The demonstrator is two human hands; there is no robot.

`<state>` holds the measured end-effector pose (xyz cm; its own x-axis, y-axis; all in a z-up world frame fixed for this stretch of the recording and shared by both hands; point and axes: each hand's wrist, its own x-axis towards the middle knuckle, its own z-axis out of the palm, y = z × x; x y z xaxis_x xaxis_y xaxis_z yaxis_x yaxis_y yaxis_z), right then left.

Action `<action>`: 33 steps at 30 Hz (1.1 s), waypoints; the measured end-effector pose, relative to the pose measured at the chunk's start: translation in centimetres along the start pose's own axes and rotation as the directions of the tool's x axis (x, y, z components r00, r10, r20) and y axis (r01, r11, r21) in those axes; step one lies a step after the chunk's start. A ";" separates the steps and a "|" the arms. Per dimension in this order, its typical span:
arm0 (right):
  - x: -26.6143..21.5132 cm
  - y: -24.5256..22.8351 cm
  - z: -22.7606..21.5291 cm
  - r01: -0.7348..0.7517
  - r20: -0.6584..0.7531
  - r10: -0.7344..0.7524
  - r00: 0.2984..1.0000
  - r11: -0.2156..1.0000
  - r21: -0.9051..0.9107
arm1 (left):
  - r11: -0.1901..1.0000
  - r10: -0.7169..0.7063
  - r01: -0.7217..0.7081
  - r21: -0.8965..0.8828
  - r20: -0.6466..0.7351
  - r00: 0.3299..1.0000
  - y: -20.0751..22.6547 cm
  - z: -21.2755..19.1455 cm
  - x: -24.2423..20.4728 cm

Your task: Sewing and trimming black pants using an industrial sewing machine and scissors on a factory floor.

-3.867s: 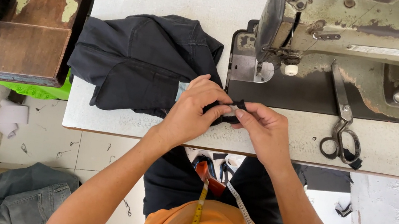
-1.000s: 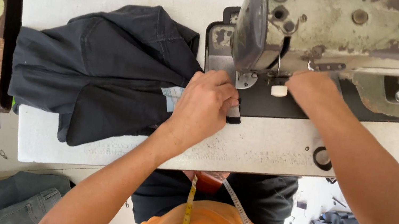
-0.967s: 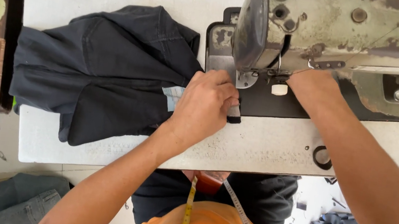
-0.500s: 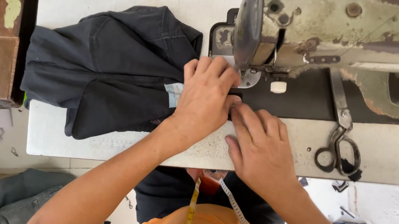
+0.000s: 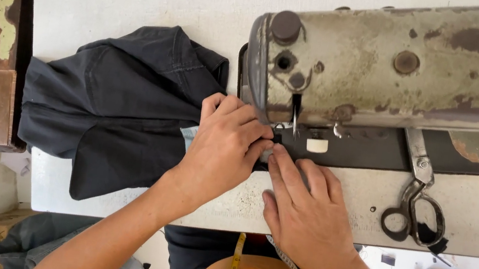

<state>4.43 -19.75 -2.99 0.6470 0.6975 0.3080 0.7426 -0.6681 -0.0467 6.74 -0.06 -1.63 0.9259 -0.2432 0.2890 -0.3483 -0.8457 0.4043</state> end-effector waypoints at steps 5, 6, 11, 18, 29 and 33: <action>0.1 0.1 0.3 0.009 -0.012 -0.009 1.000 1.000 0.009 | 0.997 0.042 -0.041 0.063 -0.006 0.999 0.5 -0.7 0.2; 0.2 0.0 0.3 -0.001 -0.016 0.002 1.000 1.000 0.027 | 0.996 0.055 -0.053 0.074 -0.016 0.998 0.6 -0.9 0.3; 0.3 0.1 0.3 -0.017 -0.012 0.018 1.000 0.998 0.052 | 0.994 0.054 -0.053 0.093 -0.004 0.999 1.0 -1.3 0.2; 0.3 0.1 0.3 -0.024 0.022 0.023 1.000 0.998 0.052 | 0.998 0.058 -0.058 0.016 -0.006 0.998 0.8 -1.3 0.4; -0.2 0.2 0.8 -0.038 0.036 0.036 0.999 0.998 0.056 | 0.997 0.041 -0.042 0.064 0.015 0.999 0.6 -0.2 0.5; -0.1 0.1 0.8 -0.036 0.040 0.034 0.999 0.998 0.044 | 0.992 0.021 -0.019 0.123 -0.013 1.000 1.0 0.1 0.4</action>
<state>4.57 -19.75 -3.77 0.6785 0.6839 0.2682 0.7256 -0.6809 -0.0992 6.76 -1.11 -1.22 0.9164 -0.2545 0.3090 -0.3455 -0.8927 0.2893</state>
